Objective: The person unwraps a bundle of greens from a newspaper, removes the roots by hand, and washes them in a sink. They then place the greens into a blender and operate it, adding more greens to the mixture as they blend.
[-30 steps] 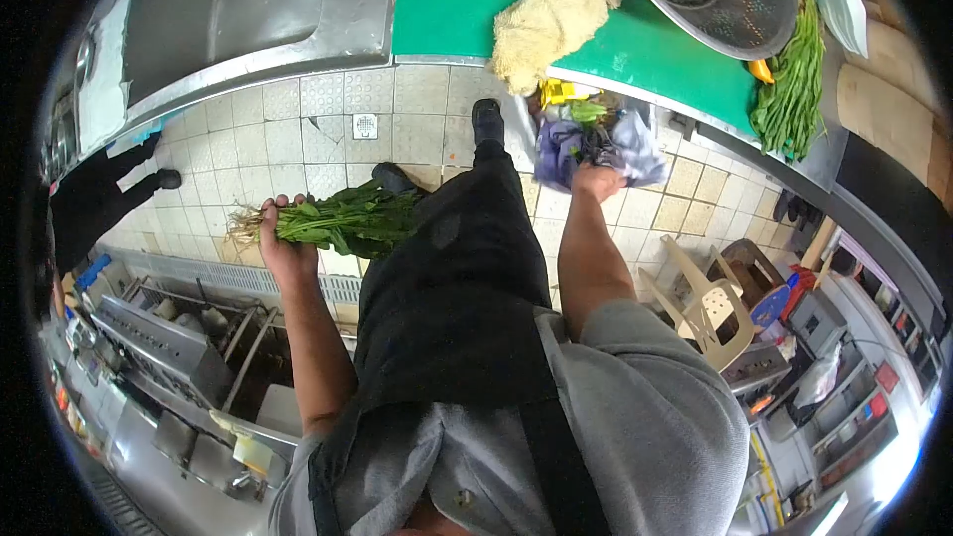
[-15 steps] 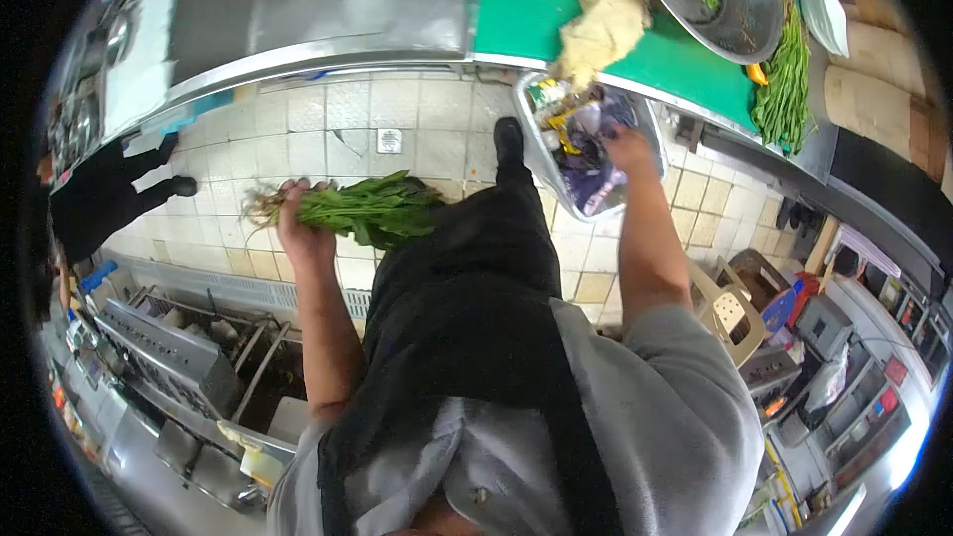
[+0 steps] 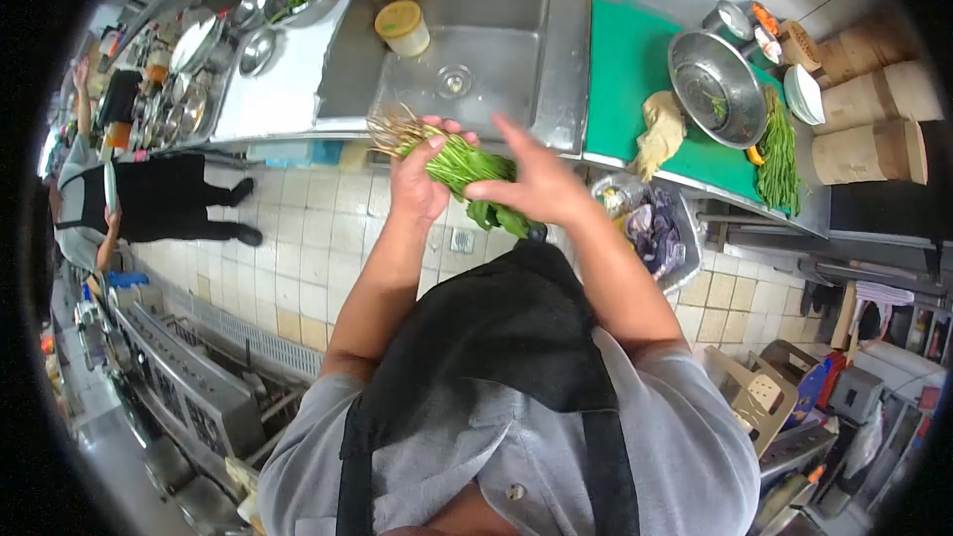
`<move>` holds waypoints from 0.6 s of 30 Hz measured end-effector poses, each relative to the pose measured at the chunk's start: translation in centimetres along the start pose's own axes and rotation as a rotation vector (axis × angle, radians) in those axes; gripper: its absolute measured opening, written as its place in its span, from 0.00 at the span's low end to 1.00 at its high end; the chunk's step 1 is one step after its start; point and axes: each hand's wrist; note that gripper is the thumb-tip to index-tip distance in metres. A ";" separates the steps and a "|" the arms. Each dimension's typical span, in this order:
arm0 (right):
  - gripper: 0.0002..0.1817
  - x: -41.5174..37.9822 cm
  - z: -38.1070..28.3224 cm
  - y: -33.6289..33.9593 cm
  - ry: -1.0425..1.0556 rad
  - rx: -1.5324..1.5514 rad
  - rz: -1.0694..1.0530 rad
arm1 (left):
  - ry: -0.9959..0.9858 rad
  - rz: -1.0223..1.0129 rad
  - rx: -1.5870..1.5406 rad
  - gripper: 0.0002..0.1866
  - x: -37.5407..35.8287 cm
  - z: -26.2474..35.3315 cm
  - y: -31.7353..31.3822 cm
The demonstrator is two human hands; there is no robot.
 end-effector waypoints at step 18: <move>0.41 18.6 -1.7 0.3 -0.065 0.727 -0.032 | 0.012 -0.654 0.506 0.16 16.1 8.4 -5.8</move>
Point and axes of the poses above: each hand's wrist, its own x-axis towards the middle knuckle, its own y-axis out of the back of the hand, z = x × y, and after that the axes turned 11 degrees about -x, right-handed
